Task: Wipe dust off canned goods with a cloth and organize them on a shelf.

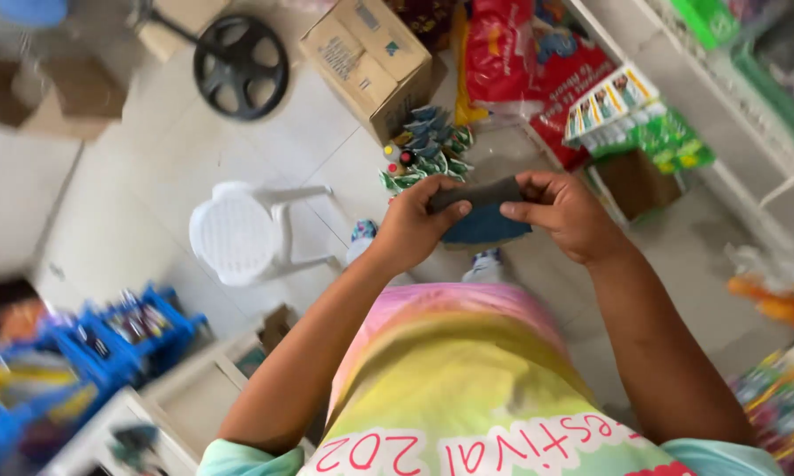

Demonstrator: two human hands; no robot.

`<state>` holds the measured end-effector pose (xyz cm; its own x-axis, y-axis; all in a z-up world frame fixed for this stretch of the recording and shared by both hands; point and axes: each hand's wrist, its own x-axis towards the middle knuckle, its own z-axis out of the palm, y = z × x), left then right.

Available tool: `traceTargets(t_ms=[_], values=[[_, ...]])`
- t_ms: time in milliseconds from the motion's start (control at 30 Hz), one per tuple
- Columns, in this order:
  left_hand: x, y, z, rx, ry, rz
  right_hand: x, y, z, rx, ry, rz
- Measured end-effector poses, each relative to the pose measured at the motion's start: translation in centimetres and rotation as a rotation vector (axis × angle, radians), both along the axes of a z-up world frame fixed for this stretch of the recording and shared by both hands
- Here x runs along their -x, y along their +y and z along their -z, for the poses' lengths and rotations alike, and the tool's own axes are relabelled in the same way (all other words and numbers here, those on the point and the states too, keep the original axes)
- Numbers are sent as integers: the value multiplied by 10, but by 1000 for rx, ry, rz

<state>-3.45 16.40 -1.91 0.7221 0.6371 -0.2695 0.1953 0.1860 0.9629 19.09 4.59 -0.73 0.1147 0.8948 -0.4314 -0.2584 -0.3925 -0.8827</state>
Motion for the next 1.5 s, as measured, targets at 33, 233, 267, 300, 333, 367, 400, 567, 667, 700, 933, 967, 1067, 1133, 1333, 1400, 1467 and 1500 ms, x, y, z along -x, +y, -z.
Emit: traceTargets(t_ms=[33,233,267,300,333,367,400,567,667,700,933,967,1067,1133,1333,1400,1467,1500], values=[[2,13,3,4,9,68,9,-3,8,4,9,68],[23,67,59,-25,116,453,93,-10,71,-18,159,405],[26,73,69,24,132,489,109,-6,82,20,209,443],[28,78,78,73,149,524,124,-3,92,57,259,480],[24,81,91,75,157,563,137,-10,119,57,267,520],[20,82,105,54,204,638,150,-18,148,67,297,602],[21,79,118,42,261,706,169,-30,176,86,339,677],[-2,57,186,50,399,793,182,-49,257,-76,586,830],[-9,46,210,145,480,829,175,-68,294,-98,865,940],[-11,42,216,157,483,821,170,-77,313,-98,1053,973],[-8,29,256,-116,415,921,111,-83,458,501,474,1045],[-8,27,265,-70,504,921,105,-86,486,550,409,1000],[-8,28,286,-22,557,927,81,-78,535,651,389,1038],[-17,30,304,-25,493,936,63,-67,569,694,409,1135],[-41,60,392,632,609,772,46,-45,685,602,981,1512],[-44,76,413,621,580,811,33,-40,708,587,993,1516],[-37,97,437,648,612,809,43,-48,757,498,1084,1488],[-32,105,444,678,639,796,51,-55,777,414,1168,1448]])
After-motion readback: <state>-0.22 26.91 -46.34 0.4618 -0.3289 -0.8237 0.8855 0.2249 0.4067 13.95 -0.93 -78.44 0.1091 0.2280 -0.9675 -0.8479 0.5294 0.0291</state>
